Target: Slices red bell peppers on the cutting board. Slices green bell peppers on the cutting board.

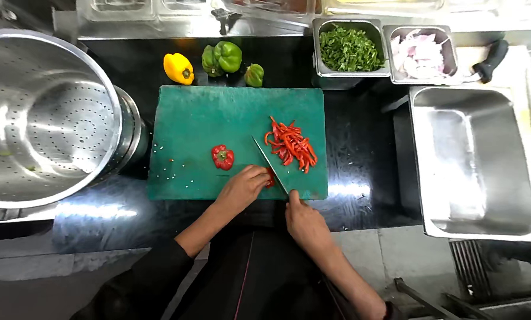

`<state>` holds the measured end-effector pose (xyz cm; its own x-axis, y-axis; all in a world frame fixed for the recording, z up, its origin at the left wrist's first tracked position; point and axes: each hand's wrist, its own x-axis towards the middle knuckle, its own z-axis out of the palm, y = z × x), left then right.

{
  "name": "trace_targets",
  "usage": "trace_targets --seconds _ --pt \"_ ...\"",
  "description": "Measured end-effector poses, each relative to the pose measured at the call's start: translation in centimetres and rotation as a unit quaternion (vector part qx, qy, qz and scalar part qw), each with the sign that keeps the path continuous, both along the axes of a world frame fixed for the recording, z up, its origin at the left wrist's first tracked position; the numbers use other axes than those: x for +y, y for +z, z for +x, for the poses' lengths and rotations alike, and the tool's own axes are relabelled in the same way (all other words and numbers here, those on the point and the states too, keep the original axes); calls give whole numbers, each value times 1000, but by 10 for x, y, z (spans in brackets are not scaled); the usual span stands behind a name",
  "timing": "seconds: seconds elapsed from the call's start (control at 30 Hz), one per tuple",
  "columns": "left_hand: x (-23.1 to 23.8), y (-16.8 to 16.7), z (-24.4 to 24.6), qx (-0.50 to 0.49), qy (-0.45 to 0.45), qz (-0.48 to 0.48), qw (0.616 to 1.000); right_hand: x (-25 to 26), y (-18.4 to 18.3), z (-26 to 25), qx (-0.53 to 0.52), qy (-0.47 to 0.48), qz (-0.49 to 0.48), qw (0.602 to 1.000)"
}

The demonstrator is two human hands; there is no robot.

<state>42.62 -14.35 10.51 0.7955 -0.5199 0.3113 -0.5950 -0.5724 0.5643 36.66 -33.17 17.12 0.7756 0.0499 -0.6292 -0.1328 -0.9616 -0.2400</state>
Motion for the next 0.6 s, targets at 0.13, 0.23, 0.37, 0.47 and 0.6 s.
trace_targets --seconds 0.13,0.23,0.37,0.47,0.6 --pt "1 5 8 19 -34 23 999 1 10 -3 2 9 -15 1000" --pt "3 4 16 12 -57 9 998 5 31 -7 31 2 -12 999" --pt "5 4 18 9 -69 4 998 11 36 -8 53 -7 -27 998" --pt "6 4 17 11 -67 4 998 21 11 2 6 -22 -19 1000" --pt "7 0 14 13 -63 -12 998 22 14 4 -40 -12 -21 999"
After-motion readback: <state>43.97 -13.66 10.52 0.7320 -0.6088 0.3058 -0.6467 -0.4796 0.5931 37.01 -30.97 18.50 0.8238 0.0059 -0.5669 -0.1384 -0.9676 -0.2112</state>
